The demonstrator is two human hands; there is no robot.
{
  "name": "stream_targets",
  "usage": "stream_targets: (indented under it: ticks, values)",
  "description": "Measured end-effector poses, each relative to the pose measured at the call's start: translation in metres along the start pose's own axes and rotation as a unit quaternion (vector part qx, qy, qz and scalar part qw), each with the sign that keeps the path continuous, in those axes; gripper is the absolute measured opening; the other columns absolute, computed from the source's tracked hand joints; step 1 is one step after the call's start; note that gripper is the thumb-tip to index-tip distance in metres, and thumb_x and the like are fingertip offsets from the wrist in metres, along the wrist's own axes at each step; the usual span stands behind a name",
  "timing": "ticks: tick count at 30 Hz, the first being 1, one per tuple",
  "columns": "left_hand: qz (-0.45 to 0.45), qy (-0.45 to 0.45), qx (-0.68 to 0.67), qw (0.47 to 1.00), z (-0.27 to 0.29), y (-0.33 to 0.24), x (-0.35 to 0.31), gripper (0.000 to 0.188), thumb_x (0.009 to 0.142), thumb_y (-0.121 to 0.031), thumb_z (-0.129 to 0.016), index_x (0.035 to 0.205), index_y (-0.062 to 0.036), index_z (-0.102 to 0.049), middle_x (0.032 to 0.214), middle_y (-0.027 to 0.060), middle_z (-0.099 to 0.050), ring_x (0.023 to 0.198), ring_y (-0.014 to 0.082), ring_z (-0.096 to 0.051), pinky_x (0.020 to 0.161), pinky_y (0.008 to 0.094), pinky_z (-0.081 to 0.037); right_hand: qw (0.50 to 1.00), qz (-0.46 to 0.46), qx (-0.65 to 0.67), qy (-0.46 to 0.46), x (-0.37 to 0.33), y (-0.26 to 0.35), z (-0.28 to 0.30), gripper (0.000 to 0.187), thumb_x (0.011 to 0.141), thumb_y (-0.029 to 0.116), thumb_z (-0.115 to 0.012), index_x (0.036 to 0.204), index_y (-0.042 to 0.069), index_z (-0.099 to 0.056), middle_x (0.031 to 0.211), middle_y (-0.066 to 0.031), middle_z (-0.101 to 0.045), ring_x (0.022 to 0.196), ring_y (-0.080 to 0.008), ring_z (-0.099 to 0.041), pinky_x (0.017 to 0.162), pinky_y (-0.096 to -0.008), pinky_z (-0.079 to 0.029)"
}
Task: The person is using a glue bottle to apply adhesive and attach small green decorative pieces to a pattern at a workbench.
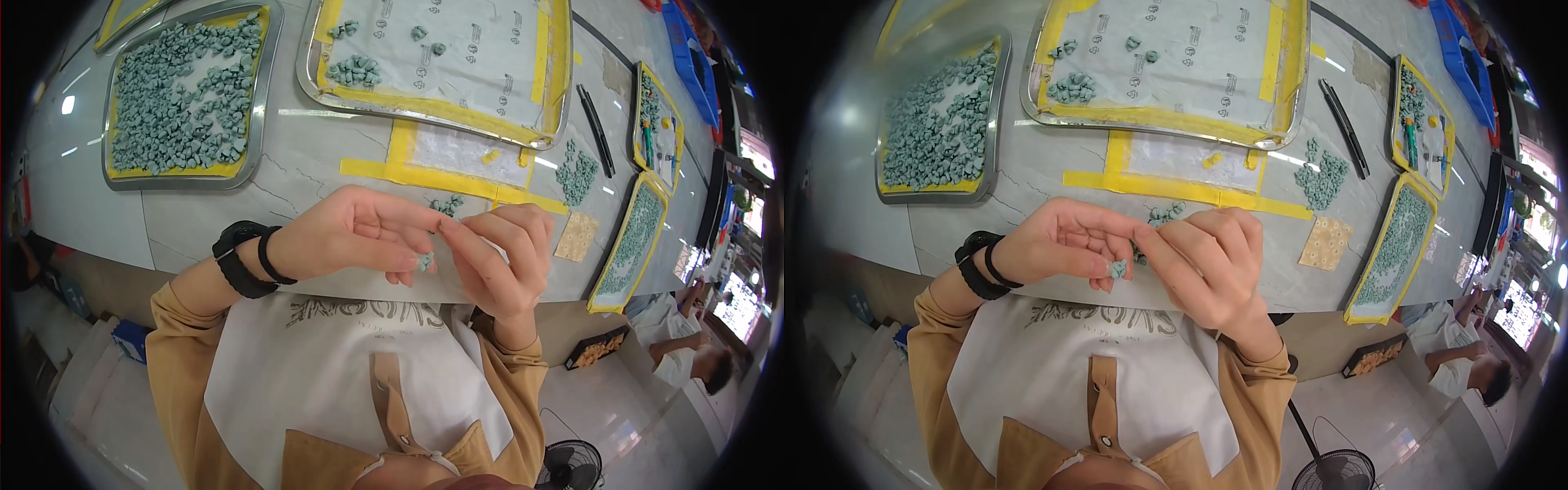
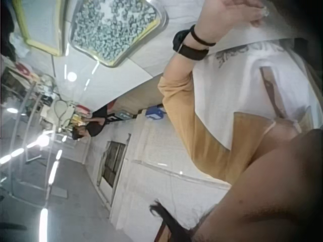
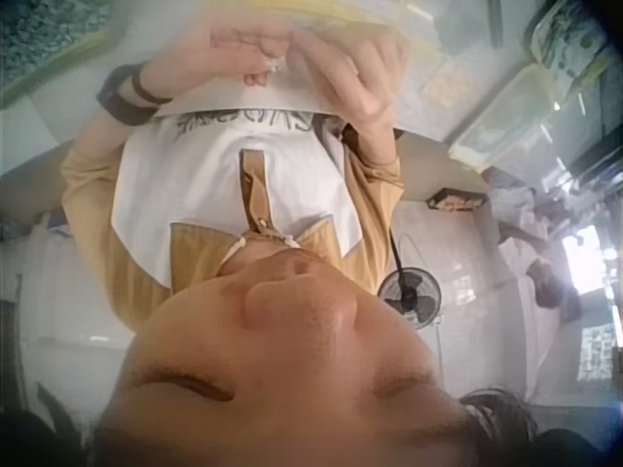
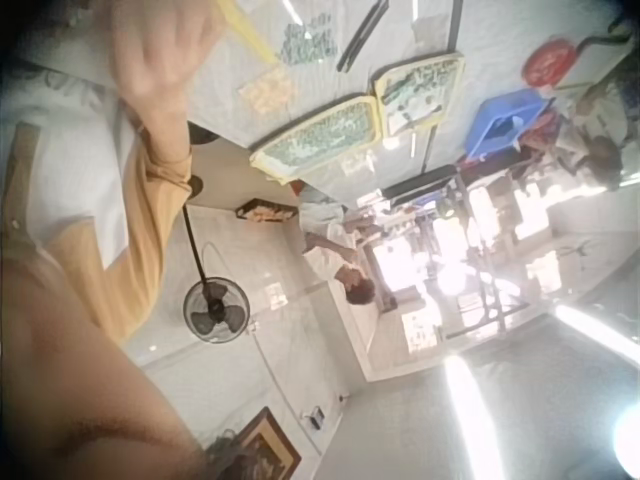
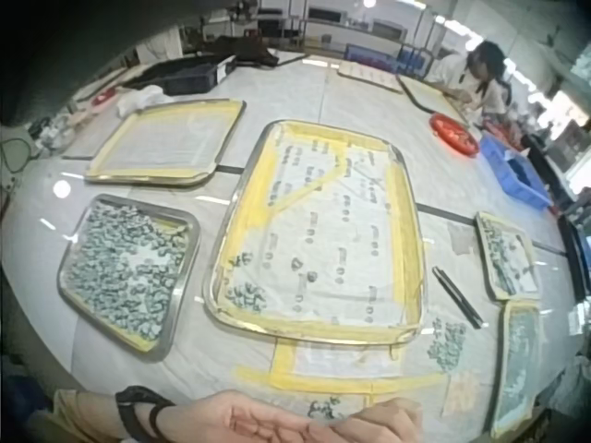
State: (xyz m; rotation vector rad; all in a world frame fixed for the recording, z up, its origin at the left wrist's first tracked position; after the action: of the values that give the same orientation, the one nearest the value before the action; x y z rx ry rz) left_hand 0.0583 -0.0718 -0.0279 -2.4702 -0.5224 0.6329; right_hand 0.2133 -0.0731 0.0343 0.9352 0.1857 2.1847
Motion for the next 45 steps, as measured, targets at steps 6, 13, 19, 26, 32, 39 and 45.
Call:
stream_targets:
  ticks: [6,13,19,26,32,39,45]
  values:
    - [-0.007,-0.003,-0.009,1.000,0.000,-0.001,0.000,0.041,0.087,-0.005,-0.058,0.127,0.0039,-0.050,0.102,0.0103,-0.063,0.085,0.0130,-0.063,0.075,0.0268,-0.053,0.999,0.027,-0.020,0.014,-0.002,0.003,0.002,0.033,0.055,0.010,-0.069,0.087,0.005,-0.070,0.081,-0.0013,-0.059,0.069,-0.0161,-0.052,0.067,-0.0309,-0.041]
    - [-0.024,-0.072,-0.005,0.997,0.001,-0.006,0.000,0.031,0.085,0.001,-0.059,0.116,0.0045,-0.056,0.105,0.0107,-0.063,0.089,0.0150,-0.064,0.081,0.0278,-0.052,0.998,0.005,0.055,-0.028,-0.001,0.008,0.004,0.033,0.054,0.004,-0.075,0.086,0.004,-0.068,0.077,0.0000,-0.058,0.062,-0.0162,-0.052,0.063,-0.0304,-0.039]
    - [-0.031,-0.065,-0.023,0.997,0.002,-0.005,0.000,0.029,0.084,0.002,-0.060,0.113,0.0047,-0.058,0.102,0.0117,-0.065,0.089,0.0159,-0.064,0.082,0.0288,-0.052,0.997,-0.009,0.080,-0.011,0.006,0.010,0.001,0.029,0.056,-0.004,-0.074,0.083,0.004,-0.067,0.070,-0.0016,-0.057,0.059,-0.0178,-0.051,0.058,-0.0317,-0.038]
    - [-0.029,-0.071,-0.007,0.997,0.003,-0.005,-0.001,0.027,0.084,0.002,-0.060,0.112,0.0045,-0.059,0.101,0.0112,-0.065,0.089,0.0154,-0.064,0.082,0.0282,-0.052,0.999,0.014,0.031,0.011,0.006,0.015,0.000,0.031,0.056,-0.004,-0.074,0.085,0.005,-0.068,0.075,-0.0010,-0.058,0.063,-0.0175,-0.052,0.062,-0.0326,-0.040]
    - [-0.029,-0.086,-0.023,0.996,0.005,-0.004,-0.001,0.027,0.084,0.003,-0.059,0.111,0.0040,-0.060,0.102,0.0106,-0.064,0.089,0.0148,-0.062,0.081,0.0284,-0.051,0.992,0.020,-0.080,0.094,0.008,0.024,0.004,0.037,0.058,-0.004,-0.072,0.093,0.005,-0.069,0.086,-0.0025,-0.062,0.072,-0.0190,-0.054,0.068,-0.0335,-0.043]
    - [-0.092,-0.085,0.021,0.992,0.004,-0.009,-0.001,0.023,0.084,0.006,-0.057,0.106,0.0047,-0.061,0.106,0.0117,-0.061,0.093,0.0164,-0.061,0.082,0.0293,-0.050,0.973,-0.135,0.186,0.006,0.003,0.000,-0.005,0.025,0.064,-0.007,-0.068,0.088,0.000,-0.065,0.090,-0.0144,-0.066,0.079,-0.0270,-0.060,0.072,-0.0349,-0.047]
    - [-0.164,-0.097,0.039,0.981,0.002,-0.009,-0.003,0.025,0.082,0.011,-0.057,0.106,0.0060,-0.061,0.106,0.0133,-0.060,0.096,0.0172,-0.060,0.084,0.0293,-0.050,0.941,-0.198,0.272,0.035,0.003,-0.004,-0.013,0.018,0.065,-0.009,-0.067,0.080,-0.001,-0.062,0.090,-0.0166,-0.067,0.081,-0.0259,-0.061,0.074,-0.0334,-0.048]
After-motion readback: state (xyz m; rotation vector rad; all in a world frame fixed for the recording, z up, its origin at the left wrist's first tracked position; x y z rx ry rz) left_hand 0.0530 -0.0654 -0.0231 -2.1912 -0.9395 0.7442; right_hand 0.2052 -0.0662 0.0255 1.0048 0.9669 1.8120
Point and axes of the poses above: each hand's wrist, its own x-axis towards the middle knuckle, its own z-axis out of the back of the hand, y = z × x, the point moved 5 cm from there along x, towards the middle knuckle
